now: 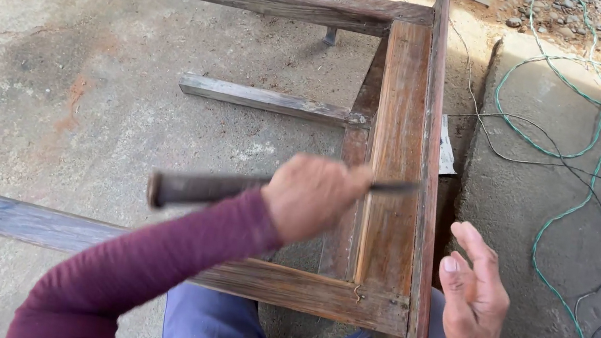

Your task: Scraping old finish and residue from a wooden furniture frame using a chisel and mallet.

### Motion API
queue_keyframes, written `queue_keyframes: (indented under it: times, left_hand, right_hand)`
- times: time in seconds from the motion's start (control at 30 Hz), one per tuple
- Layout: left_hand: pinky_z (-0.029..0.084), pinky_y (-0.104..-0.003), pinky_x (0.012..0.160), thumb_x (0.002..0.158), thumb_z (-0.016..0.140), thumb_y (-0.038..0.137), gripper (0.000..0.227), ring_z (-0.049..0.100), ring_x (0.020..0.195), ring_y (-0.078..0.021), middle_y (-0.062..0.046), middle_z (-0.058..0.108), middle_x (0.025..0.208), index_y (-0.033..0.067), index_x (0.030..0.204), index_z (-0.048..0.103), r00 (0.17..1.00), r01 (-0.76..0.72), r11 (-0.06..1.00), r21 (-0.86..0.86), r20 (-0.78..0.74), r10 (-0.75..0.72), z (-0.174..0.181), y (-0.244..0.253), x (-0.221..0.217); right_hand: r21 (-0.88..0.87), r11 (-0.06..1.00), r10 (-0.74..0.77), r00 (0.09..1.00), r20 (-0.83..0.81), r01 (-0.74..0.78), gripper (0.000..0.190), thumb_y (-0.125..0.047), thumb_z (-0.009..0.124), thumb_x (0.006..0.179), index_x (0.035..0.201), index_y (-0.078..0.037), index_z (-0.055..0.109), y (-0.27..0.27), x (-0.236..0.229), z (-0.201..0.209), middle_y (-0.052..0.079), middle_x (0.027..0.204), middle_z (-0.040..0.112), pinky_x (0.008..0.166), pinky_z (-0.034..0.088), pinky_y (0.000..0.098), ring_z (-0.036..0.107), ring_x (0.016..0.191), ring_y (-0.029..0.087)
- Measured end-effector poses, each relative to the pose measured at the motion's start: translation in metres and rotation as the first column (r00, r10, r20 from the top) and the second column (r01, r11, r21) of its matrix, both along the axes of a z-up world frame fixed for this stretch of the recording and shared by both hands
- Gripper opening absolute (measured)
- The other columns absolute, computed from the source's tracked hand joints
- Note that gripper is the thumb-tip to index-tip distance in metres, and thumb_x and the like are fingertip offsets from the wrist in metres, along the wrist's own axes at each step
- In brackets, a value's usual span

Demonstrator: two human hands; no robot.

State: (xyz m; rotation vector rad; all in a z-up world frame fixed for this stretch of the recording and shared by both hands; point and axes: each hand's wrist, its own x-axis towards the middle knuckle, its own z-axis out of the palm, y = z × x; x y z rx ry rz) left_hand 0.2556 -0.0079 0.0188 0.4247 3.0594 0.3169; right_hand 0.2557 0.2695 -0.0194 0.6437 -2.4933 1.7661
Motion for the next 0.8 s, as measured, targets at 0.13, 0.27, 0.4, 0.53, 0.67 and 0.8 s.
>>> queue_keyframes:
  times: [0.13,0.27,0.4,0.53,0.67,0.8]
  left_hand:
    - [0.046,-0.033,0.042,0.112,0.042,0.030,0.036,0.046,0.044,-0.0095,0.003,0.054,0.064,0.0100,0.091,0.062,0.994,-0.056,0.990,-0.131,-0.102,0.043,0.009,-0.009,-0.075]
    - [0.053,-0.031,0.039,0.103,0.045,0.024,0.024,0.052,0.044,-0.0082,0.000,0.058,0.063,0.0066,0.103,0.060,0.983,-0.167,0.983,-0.077,-0.096,0.159,-0.026,-0.016,-0.129]
    - [0.056,-0.040,0.061,0.103,0.048,0.038,0.032,0.064,0.067,-0.0179,-0.004,0.065,0.078,0.0113,0.106,0.065,0.967,-0.240,0.963,0.125,-0.052,0.248,-0.062,-0.025,-0.136]
    - [0.058,-0.044,0.073,0.106,0.047,0.042,0.037,0.073,0.080,-0.0241,-0.009,0.071,0.089,0.0081,0.117,0.057,0.966,-0.260,0.935,0.243,0.062,0.252,-0.069,-0.020,-0.144]
    - [0.059,-0.043,0.074,0.105,0.051,0.035,0.029,0.075,0.083,-0.0257,-0.010,0.072,0.094,0.0101,0.118,0.058,0.987,-0.163,0.949,0.271,0.046,0.156,-0.063,-0.007,-0.161]
    - [0.060,-0.044,0.076,0.094,0.061,0.016,0.028,0.075,0.092,-0.0277,-0.012,0.074,0.099,0.0104,0.121,0.058,0.992,-0.110,0.983,0.148,-0.043,0.117,-0.071,0.001,-0.176]
  right_hand:
    - [0.020,0.995,-0.095,0.987,0.129,0.094,0.062,-0.024,0.056,0.102,0.156,0.002,0.040,-0.001,-0.002,-0.019,0.018,0.147,0.056,0.110,0.043,0.0359,0.053,0.134,0.024]
    - [-0.034,0.998,-0.042,0.945,0.323,0.056,0.070,-0.025,0.056,0.101,0.161,-0.002,0.029,0.000,0.012,-0.028,0.018,0.151,0.052,0.111,0.042,0.0359,0.052,0.133,0.026]
    - [0.081,0.997,-0.003,0.962,0.272,-0.020,0.077,-0.010,0.063,0.091,0.159,0.000,0.029,0.004,0.021,-0.036,0.018,0.158,0.043,0.112,0.039,0.0365,0.047,0.141,0.024]
    - [0.031,1.000,-0.015,0.941,0.339,0.005,0.079,0.000,0.059,0.087,0.159,-0.001,0.028,-0.001,0.023,-0.031,0.017,0.155,0.048,0.110,0.041,0.0354,0.052,0.137,0.022]
    - [0.057,0.998,-0.025,0.956,0.293,0.008,0.078,0.003,0.059,0.084,0.158,0.000,0.033,-0.005,0.023,-0.027,0.017,0.153,0.050,0.110,0.041,0.0349,0.052,0.136,0.022]
    - [0.070,0.996,-0.066,0.949,0.309,0.046,0.078,0.004,0.059,0.083,0.157,-0.001,0.034,-0.008,0.024,-0.023,0.015,0.151,0.052,0.109,0.043,0.0347,0.054,0.134,0.021]
